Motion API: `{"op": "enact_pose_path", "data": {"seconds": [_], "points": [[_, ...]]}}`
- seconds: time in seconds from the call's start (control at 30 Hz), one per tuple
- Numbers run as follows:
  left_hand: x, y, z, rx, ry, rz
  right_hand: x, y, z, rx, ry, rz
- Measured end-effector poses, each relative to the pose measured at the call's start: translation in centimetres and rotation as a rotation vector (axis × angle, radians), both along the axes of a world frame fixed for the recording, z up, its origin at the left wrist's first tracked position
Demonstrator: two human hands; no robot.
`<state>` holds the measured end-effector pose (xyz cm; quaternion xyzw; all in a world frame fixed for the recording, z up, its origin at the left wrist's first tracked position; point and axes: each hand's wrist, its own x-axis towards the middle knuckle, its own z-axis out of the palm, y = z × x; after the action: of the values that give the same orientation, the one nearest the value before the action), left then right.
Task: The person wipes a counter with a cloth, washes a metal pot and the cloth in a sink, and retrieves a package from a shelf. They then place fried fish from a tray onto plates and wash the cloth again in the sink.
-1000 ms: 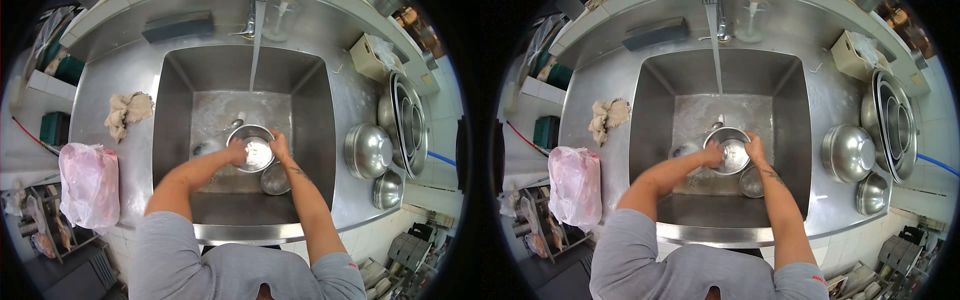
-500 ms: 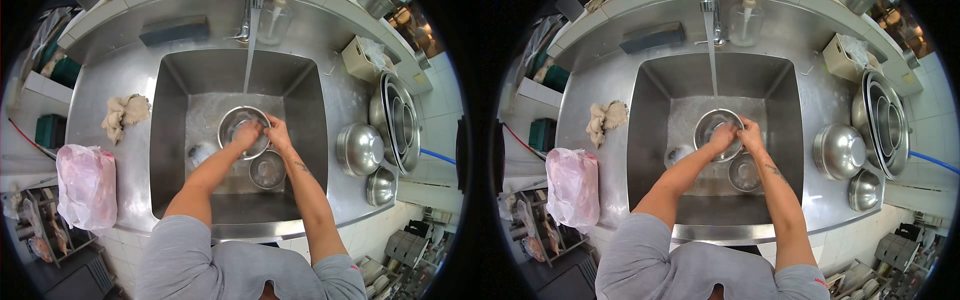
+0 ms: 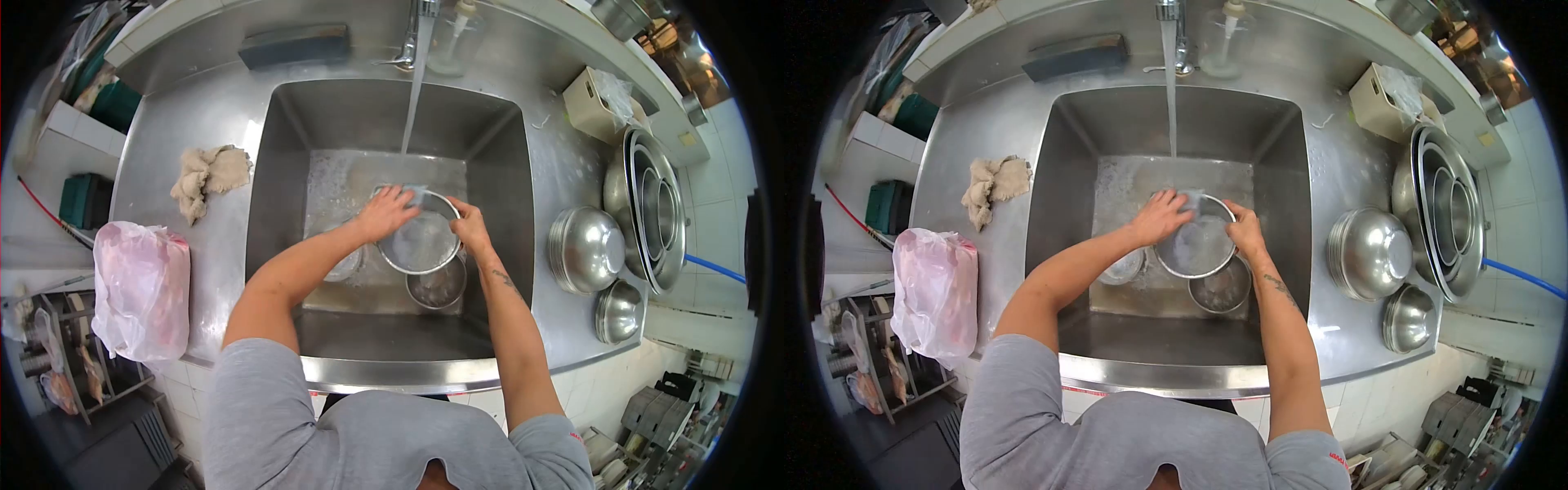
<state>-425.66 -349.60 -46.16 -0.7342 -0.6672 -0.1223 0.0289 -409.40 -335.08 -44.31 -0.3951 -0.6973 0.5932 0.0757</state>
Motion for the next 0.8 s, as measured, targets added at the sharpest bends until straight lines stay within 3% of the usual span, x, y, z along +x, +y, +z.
{"op": "enact_pose_path", "data": {"seconds": [0.03, 0.13, 0.23, 0.33, 0.43, 0.5, 0.57, 0.6, 0.63, 0.73, 0.77, 0.8], "points": [[-0.7, 1.1, 0.5, 0.168, -0.021, -0.007, -0.6, -0.1, 0.9, -0.06, 0.038, 0.045], [0.3, 4.2, 1.4, 0.206, -0.046, -0.04, -1.5, 0.0, 0.9, -0.128, 0.126, 0.016], [-0.4, 4.1, 0.5, 0.049, -0.234, 0.442, -0.9, 0.1, 1.0, -0.078, 0.146, -0.158], [-2.5, 4.2, -4.8, -0.127, -0.8, 0.862, -0.3, 0.7, -2.0, 0.059, 0.135, -0.358], [-3.8, 3.5, -10.0, -0.146, -0.649, 1.016, -0.5, 0.2, -3.3, -0.054, 0.151, -0.5], [-3.8, 1.6, -11.9, -0.261, -0.563, 0.955, 0.1, 0.2, -5.4, -0.193, 0.156, -0.545], [-3.9, 0.3, -20.1, -0.365, -0.391, 0.985, 0.5, 0.3, -8.1, -0.301, 0.162, -0.641], [-3.2, 0.5, -21.7, -0.515, -0.259, 1.051, 1.0, 0.4, -9.0, -0.32, 0.051, -0.62], [-2.4, 0.8, -21.8, -0.663, -0.119, 1.112, 1.7, 0.3, -9.8, -0.342, -0.061, -0.6], [-0.7, 1.0, -19.6, -0.705, 0.044, 0.882, 4.1, -0.2, -11.3, -0.336, -0.351, -0.569], [-0.3, 1.0, -19.1, -0.694, -0.011, 0.858, 4.5, -0.1, -11.4, -0.319, -0.433, -0.558], [-0.2, 0.9, -19.3, -0.682, -0.063, 0.833, 4.9, 0.3, -11.6, -0.072, -0.629, -0.406]]}}
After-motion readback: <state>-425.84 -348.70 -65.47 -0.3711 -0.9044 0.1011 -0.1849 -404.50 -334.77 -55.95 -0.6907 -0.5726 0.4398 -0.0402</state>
